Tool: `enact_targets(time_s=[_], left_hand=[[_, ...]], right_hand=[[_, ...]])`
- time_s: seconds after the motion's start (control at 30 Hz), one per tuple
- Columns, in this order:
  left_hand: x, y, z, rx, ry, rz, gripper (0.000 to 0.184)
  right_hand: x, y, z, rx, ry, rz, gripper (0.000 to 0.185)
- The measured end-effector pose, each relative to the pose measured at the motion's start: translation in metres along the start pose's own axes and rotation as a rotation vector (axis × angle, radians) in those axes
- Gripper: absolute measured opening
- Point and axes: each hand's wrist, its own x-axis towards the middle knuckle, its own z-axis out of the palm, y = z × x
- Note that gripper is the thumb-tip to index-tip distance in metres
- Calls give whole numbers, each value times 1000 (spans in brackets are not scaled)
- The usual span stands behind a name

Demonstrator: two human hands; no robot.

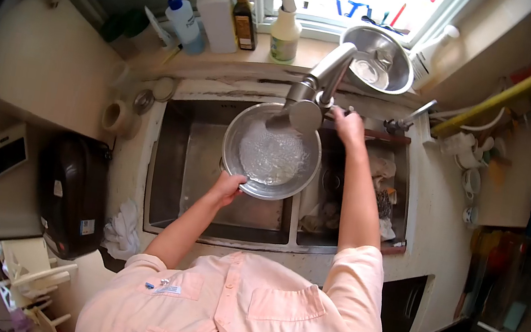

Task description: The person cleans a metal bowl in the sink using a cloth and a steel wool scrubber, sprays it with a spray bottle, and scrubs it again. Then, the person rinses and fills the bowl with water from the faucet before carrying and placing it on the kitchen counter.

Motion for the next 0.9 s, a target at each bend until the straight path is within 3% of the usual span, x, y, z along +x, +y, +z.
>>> enact_targets(time_s=[0.1, 0.13, 0.17, 0.2, 0.23, 0.33, 0.4, 0.57, 0.9], left_hand=[[0, -2, 2, -51, 8, 15, 12], [-1, -4, 2, -80, 7, 23, 11], [-1, -7, -1, -65, -6, 26, 11], [1, -10, -5, -46, -26, 28, 10], [3, -10, -7, -21, -56, 30, 10], [-2, -7, -13, 123, -25, 3, 4], [3, -20, -22, 18, -72, 6, 3], [-28, -15, -32, 192, -74, 42, 9], [-116, -11, -19, 359, -439, -11, 16]], right_hand=[[-111, -74, -9, -274, -16, 191, 70], [-135, -92, -14, -305, -150, 307, 73], [-145, -69, 3, -282, -182, 286, 74], [-164, -86, -8, -46, -400, 461, 65], [-170, -54, 23, 371, -279, 468, 56], [-179, -49, 17, 222, -289, 288, 44], [-191, -54, 12, 325, -234, 325, 37], [-251, -72, -3, 599, -190, 328, 30], [-416, -60, -29, 685, 125, 428, 28]])
